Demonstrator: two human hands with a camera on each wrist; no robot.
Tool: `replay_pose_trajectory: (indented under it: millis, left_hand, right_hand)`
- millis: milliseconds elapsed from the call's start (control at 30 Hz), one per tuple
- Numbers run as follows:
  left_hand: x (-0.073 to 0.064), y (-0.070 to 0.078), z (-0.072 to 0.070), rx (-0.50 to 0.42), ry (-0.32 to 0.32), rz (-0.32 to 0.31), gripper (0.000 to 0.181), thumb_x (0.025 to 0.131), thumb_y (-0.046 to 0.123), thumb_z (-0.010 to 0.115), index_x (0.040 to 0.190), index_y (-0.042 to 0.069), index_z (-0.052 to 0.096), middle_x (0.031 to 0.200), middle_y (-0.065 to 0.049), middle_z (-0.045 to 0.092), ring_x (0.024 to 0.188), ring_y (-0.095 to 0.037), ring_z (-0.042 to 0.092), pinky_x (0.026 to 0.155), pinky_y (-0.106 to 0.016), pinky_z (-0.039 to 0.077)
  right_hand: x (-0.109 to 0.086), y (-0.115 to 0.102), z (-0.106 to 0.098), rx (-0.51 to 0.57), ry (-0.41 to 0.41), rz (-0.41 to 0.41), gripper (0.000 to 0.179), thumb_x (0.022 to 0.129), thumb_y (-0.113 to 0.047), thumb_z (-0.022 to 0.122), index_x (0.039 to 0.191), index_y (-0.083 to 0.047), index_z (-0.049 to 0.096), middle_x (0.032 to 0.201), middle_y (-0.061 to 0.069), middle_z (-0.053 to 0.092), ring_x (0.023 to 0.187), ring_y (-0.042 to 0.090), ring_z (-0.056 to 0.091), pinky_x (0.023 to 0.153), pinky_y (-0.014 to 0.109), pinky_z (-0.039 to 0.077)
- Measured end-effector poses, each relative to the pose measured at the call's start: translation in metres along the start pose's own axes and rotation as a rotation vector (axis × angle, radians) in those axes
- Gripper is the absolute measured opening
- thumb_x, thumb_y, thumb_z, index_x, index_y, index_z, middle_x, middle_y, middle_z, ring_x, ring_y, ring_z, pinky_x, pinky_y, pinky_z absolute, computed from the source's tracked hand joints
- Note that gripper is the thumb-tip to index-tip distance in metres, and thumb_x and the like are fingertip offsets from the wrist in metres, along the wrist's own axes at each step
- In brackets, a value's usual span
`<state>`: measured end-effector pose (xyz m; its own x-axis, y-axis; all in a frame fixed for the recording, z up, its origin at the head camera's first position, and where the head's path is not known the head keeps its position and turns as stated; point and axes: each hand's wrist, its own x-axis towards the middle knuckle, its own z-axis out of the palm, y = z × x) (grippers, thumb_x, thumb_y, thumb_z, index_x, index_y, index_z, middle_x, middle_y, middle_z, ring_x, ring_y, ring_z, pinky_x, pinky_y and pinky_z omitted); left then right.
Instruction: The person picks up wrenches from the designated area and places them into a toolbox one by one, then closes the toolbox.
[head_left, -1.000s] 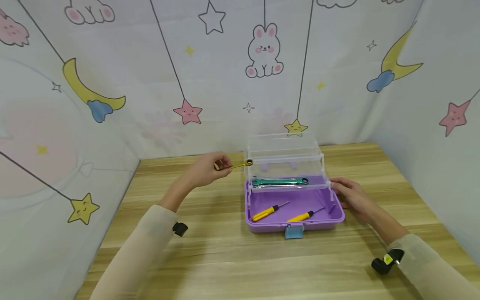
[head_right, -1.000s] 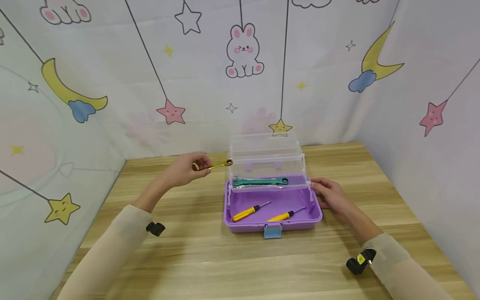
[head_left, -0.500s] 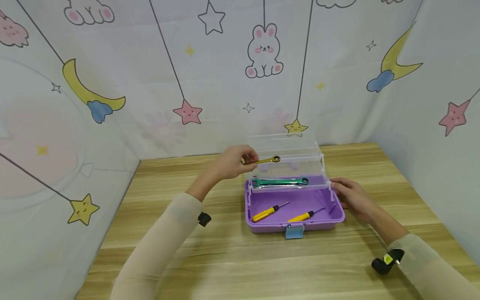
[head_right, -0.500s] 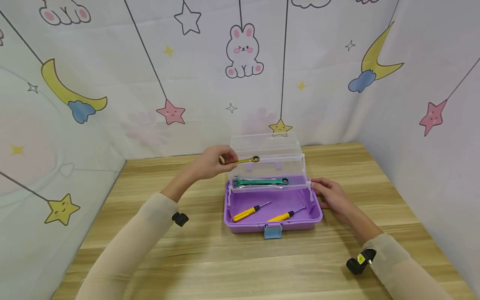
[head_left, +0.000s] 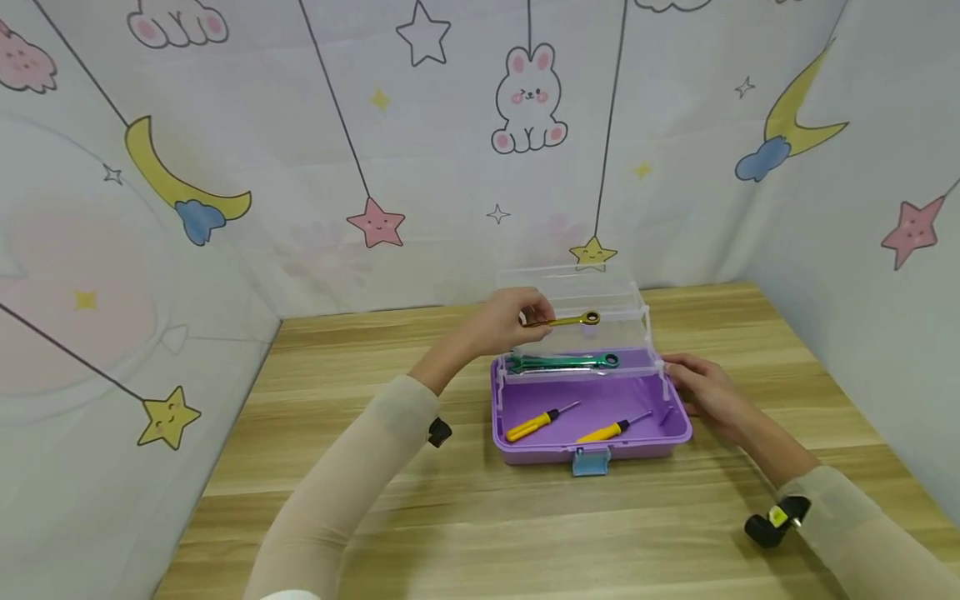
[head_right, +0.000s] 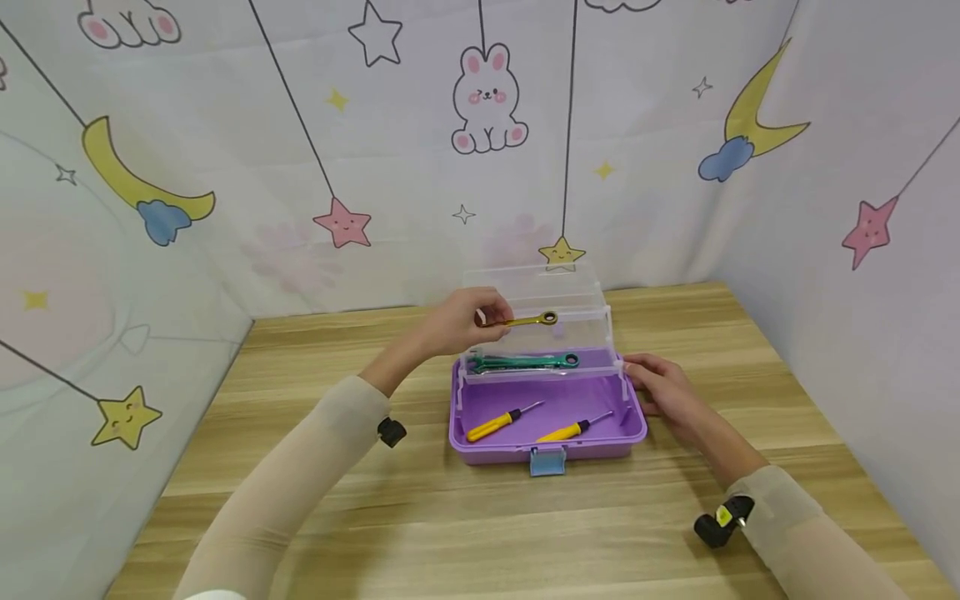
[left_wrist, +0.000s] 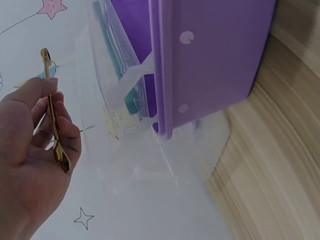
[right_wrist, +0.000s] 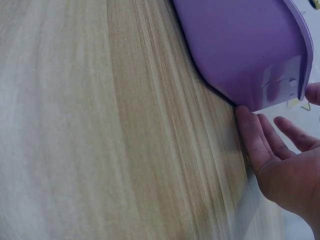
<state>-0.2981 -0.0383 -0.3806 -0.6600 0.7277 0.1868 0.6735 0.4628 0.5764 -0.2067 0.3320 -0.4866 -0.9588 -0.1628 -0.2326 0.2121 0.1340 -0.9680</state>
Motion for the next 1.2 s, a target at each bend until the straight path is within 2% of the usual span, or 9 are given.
replay_pose_trajectory:
  millis: [233,367,500,733,1067,1200]
  left_hand:
    - [0.012,0.006,0.013,0.029,-0.017,-0.002,0.011,0.102,0.013,0.073,0.111,0.007,0.071,0.105,-0.002,0.068,0.094,-0.013,0.065,0.082,-0.020,0.055]
    - [0.015,0.009,0.021,0.049,-0.006,0.022,0.012,0.101,0.013,0.074,0.111,0.006,0.072,0.105,-0.003,0.068,0.094,-0.014,0.065,0.082,-0.020,0.054]
    - [0.016,0.013,0.028,0.054,-0.013,0.039,0.012,0.102,0.013,0.073,0.111,0.005,0.072,0.105,-0.004,0.068,0.094,-0.014,0.064,0.083,-0.020,0.054]
    - [0.017,0.015,0.037,0.036,-0.023,0.018,0.012,0.102,0.013,0.072,0.111,0.006,0.072,0.103,-0.002,0.068,0.092,-0.013,0.063,0.082,-0.019,0.053]
    - [0.014,0.017,0.051,0.070,-0.035,0.077,0.012,0.101,0.013,0.074,0.111,0.006,0.073,0.102,-0.002,0.067,0.091,-0.012,0.062,0.081,-0.017,0.052]
    - [0.013,0.019,0.054,0.074,-0.046,0.072,0.012,0.102,0.014,0.074,0.111,0.006,0.072,0.103,-0.001,0.068,0.091,-0.011,0.062,0.081,-0.017,0.051]
  right_hand:
    - [0.001,0.000,0.000,0.002,-0.009,-0.006,0.062,0.112,-0.038,0.055,0.157,0.002,0.040,0.119,-0.002,0.068,0.104,0.009,0.067,0.085,0.036,0.062]
    - [0.001,0.002,0.000,0.008,-0.007,-0.004,0.062,0.112,-0.038,0.055,0.157,0.002,0.040,0.119,-0.002,0.068,0.104,0.009,0.067,0.085,0.036,0.063]
    - [0.001,0.003,-0.001,0.021,-0.005,-0.006,0.058,0.112,-0.037,0.056,0.155,0.000,0.044,0.118,-0.002,0.068,0.103,0.009,0.067,0.084,0.036,0.063]
    - [0.000,0.002,0.000,0.034,-0.006,-0.011,0.056,0.112,-0.037,0.056,0.153,-0.002,0.046,0.116,-0.005,0.069,0.102,0.009,0.068,0.083,0.036,0.063]
    - [0.000,0.001,0.000,0.030,-0.003,-0.004,0.057,0.111,-0.037,0.056,0.154,-0.001,0.045,0.117,-0.004,0.070,0.103,0.010,0.068,0.084,0.036,0.063]
    - [0.000,0.001,0.000,0.028,-0.002,-0.003,0.059,0.112,-0.037,0.056,0.155,0.000,0.043,0.118,-0.002,0.069,0.104,0.010,0.068,0.084,0.036,0.063]
